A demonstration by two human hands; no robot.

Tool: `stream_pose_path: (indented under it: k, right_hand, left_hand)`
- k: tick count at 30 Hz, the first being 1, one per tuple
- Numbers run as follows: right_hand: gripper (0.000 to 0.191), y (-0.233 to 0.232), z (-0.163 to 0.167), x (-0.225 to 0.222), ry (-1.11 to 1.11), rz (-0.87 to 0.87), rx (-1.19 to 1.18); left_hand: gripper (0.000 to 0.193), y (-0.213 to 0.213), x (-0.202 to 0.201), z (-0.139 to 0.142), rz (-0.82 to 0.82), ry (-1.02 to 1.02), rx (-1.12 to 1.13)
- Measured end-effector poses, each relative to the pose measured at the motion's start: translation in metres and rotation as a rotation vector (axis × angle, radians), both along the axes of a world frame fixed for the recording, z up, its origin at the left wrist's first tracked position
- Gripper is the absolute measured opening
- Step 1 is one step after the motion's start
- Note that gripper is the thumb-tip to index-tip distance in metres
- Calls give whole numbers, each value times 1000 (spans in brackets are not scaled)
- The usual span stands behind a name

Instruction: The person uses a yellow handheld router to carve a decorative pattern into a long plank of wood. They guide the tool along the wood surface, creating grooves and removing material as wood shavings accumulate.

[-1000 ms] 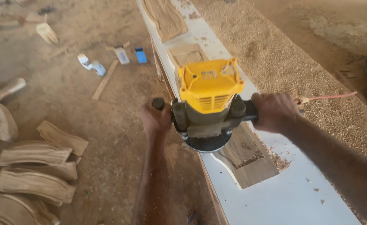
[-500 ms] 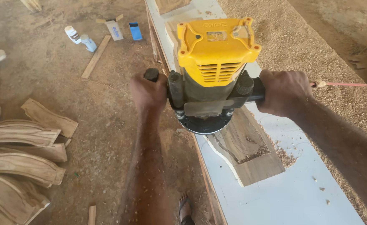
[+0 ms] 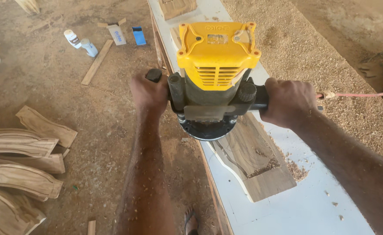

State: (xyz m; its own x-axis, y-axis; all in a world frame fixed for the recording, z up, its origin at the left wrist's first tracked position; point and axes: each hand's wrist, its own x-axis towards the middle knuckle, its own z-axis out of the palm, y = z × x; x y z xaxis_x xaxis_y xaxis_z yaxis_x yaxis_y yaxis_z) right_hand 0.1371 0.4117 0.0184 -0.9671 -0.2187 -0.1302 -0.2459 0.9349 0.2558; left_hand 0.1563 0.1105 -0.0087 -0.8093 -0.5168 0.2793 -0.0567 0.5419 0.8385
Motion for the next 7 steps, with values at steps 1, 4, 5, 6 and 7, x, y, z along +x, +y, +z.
stream_pose_path:
  k: [1, 4, 5, 6, 7]
  right_hand:
    - [36, 0, -1, 1, 10, 8, -14]
    - [37, -3, -1, -2, 21, 18, -11]
    - [37, -4, -1, -4, 20, 19, -3]
    - [37, -5, -2, -5, 24, 21, -9]
    - [38, -6, -3, -6, 28, 20, -16]
  left_hand:
    - [8, -3, -3, -1, -7, -9, -13]
    - [8, -9, -11, -3, -17, -24, 0]
    - [8, -10, -12, -4, -18, -28, 13]
    - [10, -12, -14, -4, -17, -46, 15]
    - [11, -14, -16, -5, -18, -64, 17]
